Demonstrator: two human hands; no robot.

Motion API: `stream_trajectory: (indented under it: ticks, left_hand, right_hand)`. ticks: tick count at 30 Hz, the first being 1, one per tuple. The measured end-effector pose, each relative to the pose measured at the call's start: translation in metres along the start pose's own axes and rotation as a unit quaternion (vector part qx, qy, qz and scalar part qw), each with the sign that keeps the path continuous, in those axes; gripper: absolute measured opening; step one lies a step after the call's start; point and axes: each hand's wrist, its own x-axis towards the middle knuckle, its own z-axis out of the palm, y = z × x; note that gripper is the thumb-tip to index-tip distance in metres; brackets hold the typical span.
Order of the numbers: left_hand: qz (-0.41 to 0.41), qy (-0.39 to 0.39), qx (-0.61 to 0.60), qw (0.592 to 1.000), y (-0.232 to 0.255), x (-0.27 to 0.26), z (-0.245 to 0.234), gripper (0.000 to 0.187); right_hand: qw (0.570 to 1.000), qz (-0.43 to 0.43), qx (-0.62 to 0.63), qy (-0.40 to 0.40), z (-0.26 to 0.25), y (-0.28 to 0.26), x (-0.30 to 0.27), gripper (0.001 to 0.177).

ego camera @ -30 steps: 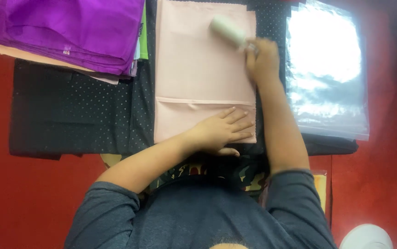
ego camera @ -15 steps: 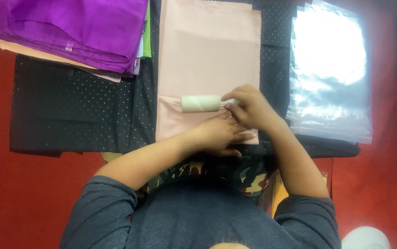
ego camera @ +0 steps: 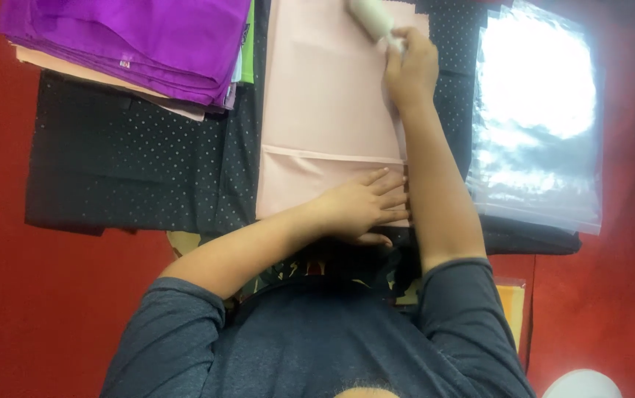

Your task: Cleaning a piece of pink fabric with a lint roller and folding it.

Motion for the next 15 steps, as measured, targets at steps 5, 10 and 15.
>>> stream_trajectory:
  ticks: [5,10,15]
  left_hand:
    - [0.010,0.026,0.000,1.000,0.000,0.000,-0.002,0.073]
    - [-0.036,0.016,-0.103,0.994,0.004,0.000,-0.012,0.066]
    - [0.011,0.051,-0.024,0.998,0.001,0.001,-0.005,0.072]
  right_hand:
    - [0.977,-0.103,0.121,-0.144,-0.048,-0.053,-0.074,0.021]
    - [0.908,-0.180,0.165,-0.340,-0.069,-0.092,-0.098,0.016]
    - [0.965,-0.204,0.107,-0.122,0.007,-0.045,-0.041,0.024]
